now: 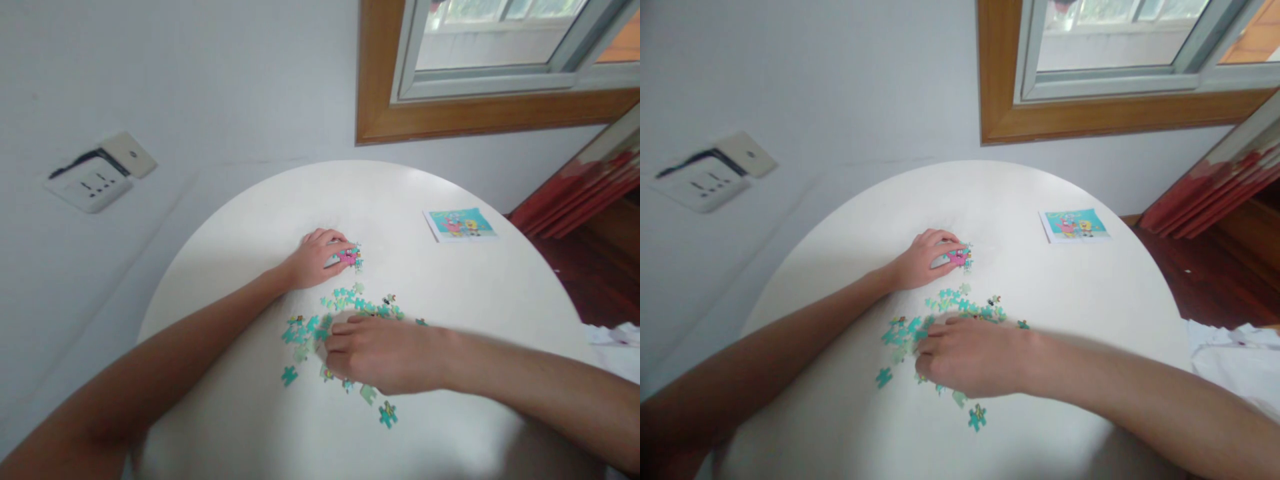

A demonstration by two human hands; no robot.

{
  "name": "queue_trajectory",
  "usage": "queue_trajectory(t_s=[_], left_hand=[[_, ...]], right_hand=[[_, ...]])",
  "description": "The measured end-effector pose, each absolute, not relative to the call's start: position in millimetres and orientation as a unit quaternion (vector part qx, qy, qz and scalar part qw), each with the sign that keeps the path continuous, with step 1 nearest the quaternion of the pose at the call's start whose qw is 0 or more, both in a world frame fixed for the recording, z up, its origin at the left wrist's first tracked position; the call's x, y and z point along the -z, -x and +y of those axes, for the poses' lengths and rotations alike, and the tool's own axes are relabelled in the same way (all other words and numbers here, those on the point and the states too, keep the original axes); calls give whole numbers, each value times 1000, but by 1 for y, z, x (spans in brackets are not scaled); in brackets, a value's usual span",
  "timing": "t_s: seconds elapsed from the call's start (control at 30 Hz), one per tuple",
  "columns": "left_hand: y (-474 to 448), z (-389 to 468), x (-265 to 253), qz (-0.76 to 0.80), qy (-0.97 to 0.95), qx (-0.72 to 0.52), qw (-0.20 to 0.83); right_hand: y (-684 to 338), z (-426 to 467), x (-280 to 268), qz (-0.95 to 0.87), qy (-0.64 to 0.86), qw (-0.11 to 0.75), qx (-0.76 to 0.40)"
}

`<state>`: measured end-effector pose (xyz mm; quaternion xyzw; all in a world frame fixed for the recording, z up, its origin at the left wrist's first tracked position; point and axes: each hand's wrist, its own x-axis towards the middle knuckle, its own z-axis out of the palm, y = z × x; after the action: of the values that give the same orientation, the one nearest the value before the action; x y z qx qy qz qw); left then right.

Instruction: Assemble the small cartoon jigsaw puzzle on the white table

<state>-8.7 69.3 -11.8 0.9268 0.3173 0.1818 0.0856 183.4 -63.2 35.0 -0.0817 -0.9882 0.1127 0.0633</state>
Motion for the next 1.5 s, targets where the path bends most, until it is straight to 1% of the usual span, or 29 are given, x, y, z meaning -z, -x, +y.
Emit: queue_trajectory(t_s=[0.1,0.17,0.23,0.33,0.4,0.43,0.5,0.6,0.67,0.77,0.93,1.1,1.33,1.5], left_hand=[[8,69,12,316,-927,-183,84],[8,69,11,318,-926,-183,85],[9,69,11,321,-925,-182,86],[9,70,11,321,-926,-178,86],[10,70,11,314,-930,-171,87],[10,70,11,310,-932,-169,87],[10,70,11,300,-936,-166,86],[10,69,10,294,-938,-166,81],[9,69,10,292,-939,-164,81],[10,69,10,289,-940,-162,84],[10,69,10,278,-943,-161,84],[10,70,11,279,-943,-159,85],[10,69,10,280,-943,-160,84],[10,70,11,281,-942,-162,88]], right_hand=[[-183,-63,-34,-986,78,58,-137],[-183,-62,-35,-981,72,53,-173],[-185,-57,-39,-966,58,48,-245],[-193,-40,-46,-905,66,70,-415],[-202,-22,-47,-848,131,133,-497],[-208,-12,-46,-823,178,177,-510],[-219,10,-38,-763,282,289,-504],[-234,39,-18,-677,396,419,-457],[-240,52,-5,-646,453,445,-423],[-240,58,9,-663,498,425,-363],[-233,55,13,-709,507,382,-308],[-229,52,12,-724,522,354,-278],[-227,55,12,-726,534,345,-264],[-225,53,11,-745,550,306,-224]])
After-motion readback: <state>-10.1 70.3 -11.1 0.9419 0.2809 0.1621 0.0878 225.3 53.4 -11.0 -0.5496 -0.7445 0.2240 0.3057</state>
